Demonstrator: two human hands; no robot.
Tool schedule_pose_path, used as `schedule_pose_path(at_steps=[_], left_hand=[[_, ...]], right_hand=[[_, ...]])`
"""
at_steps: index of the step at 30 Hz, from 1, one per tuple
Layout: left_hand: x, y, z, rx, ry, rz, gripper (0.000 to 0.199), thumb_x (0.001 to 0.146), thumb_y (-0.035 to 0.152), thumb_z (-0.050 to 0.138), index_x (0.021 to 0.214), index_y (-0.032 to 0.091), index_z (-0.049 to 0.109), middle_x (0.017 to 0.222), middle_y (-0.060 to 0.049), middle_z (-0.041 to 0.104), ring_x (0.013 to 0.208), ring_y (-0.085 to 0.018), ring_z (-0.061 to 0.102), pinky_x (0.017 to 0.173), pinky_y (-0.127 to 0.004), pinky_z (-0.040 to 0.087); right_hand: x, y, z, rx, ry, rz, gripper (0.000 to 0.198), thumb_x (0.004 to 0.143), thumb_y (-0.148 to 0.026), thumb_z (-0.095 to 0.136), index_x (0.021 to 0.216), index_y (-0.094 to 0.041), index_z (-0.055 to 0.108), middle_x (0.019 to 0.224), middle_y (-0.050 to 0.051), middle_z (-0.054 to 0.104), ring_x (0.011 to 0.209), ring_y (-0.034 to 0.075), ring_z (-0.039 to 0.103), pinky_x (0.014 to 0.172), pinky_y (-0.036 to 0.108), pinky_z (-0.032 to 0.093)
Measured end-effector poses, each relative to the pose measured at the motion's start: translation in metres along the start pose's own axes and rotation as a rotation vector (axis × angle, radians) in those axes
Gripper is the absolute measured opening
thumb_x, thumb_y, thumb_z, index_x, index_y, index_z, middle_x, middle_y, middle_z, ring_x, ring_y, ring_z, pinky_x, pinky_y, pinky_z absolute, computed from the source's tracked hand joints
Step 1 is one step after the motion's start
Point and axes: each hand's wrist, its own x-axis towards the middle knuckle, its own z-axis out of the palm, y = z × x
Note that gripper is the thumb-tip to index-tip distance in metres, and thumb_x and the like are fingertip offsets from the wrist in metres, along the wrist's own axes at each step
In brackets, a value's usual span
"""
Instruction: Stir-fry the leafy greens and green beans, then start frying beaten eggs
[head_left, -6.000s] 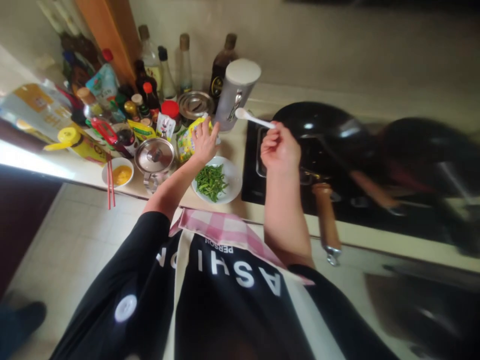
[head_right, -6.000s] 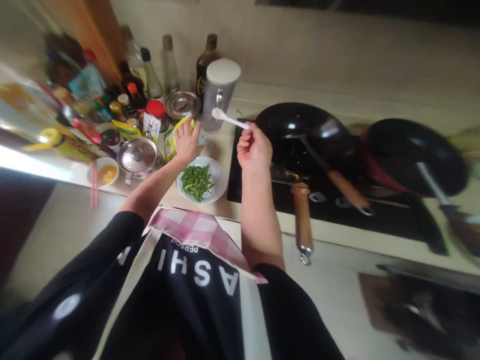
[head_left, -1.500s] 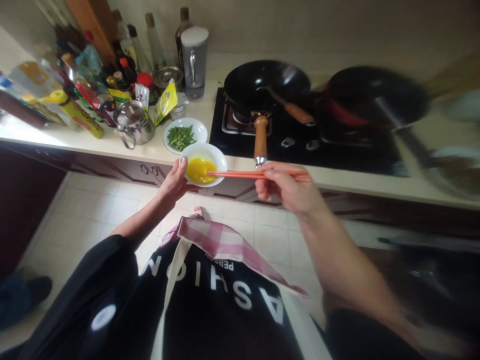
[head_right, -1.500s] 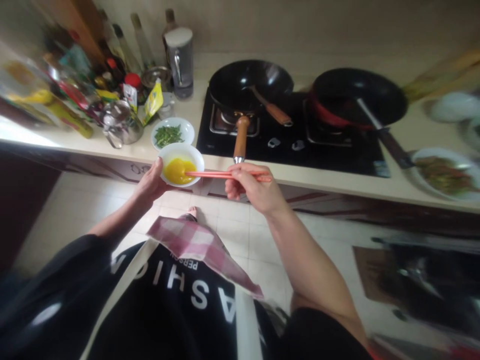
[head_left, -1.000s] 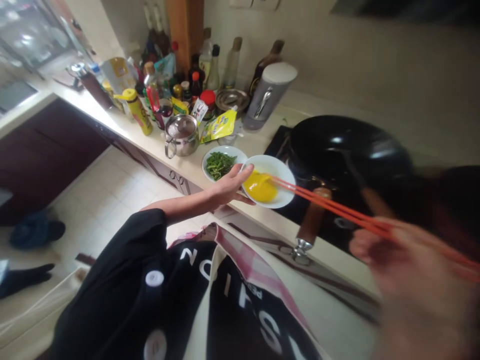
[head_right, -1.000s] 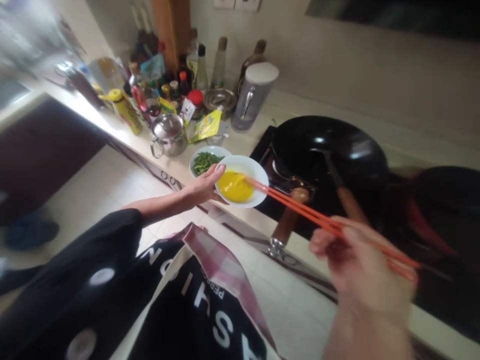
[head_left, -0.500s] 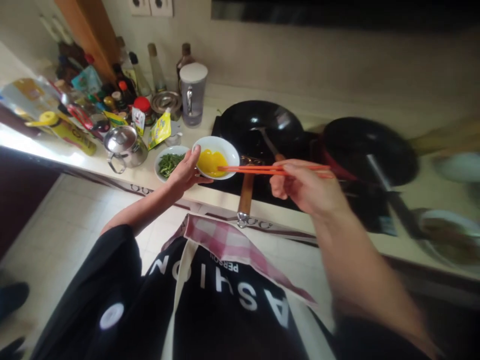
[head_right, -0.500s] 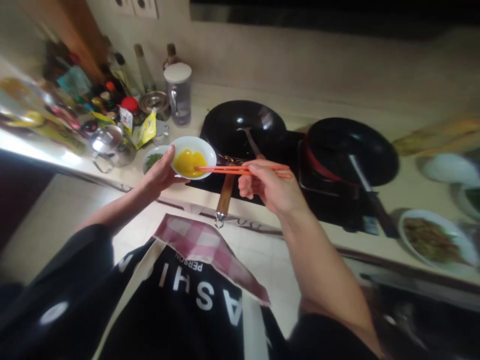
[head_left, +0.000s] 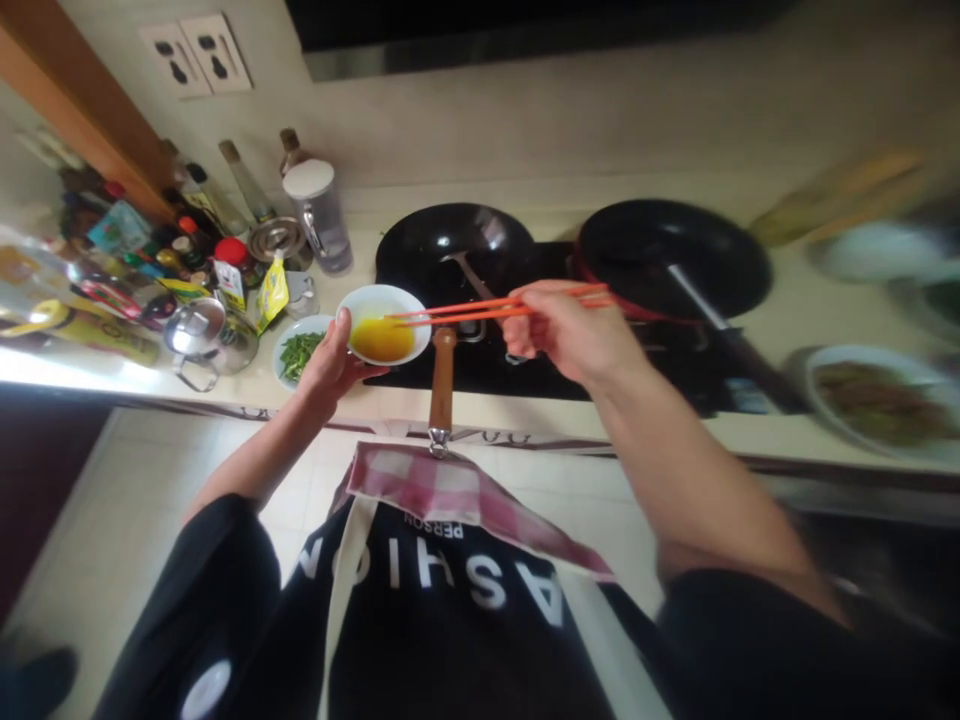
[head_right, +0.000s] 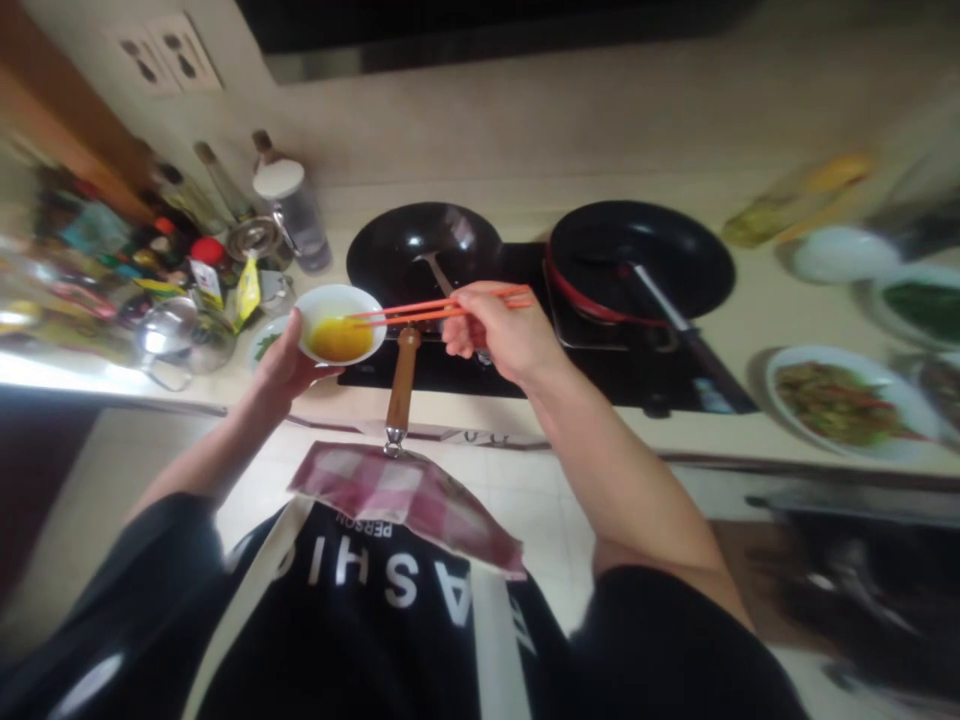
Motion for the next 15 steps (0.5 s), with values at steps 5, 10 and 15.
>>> schedule_pose_path(at_steps=[5,10,15], left_hand=[[-0.003,0.001,0.012,0.058,0.059,0.054,0.065,0.087,0.062,0.064,0.14,0.027,0.051,0.129,-0.016,0.067,0.109,-0.035,0.07,0.086,-0.05,0.06],[-0.002,-0.002,0.014,0.05,0.055,0.061,0.065,0.087,0.062,0.064,0.14,0.028,0.05,0.128,-0.015,0.067,0.109,-0.034,0.07,0.087,-0.049,0.06],[-0.002,-0.003,0.015,0.016,0.026,0.022,0.066,0.087,0.061,0.063,0.144,0.033,0.045,0.129,-0.013,0.068,0.11,-0.033,0.07,0.086,-0.047,0.061]], right_hand=[[0.004,0.0,-0.005,0.021,0.012,0.002,0.024,0.073,-0.033,0.073,0.08,-0.014,0.062,0.053,0.003,0.062,0.04,0.014,0.057,0.035,0.021,0.039],[0.003,-0.001,-0.007,0.028,0.006,0.006,0.02,0.076,-0.031,0.072,0.079,-0.013,0.062,0.053,0.003,0.061,0.04,0.014,0.056,0.035,0.021,0.039],[0.003,0.001,-0.009,0.039,0.01,0.01,0.021,0.076,-0.031,0.073,0.078,-0.013,0.062,0.052,0.002,0.061,0.039,0.013,0.055,0.035,0.02,0.039]])
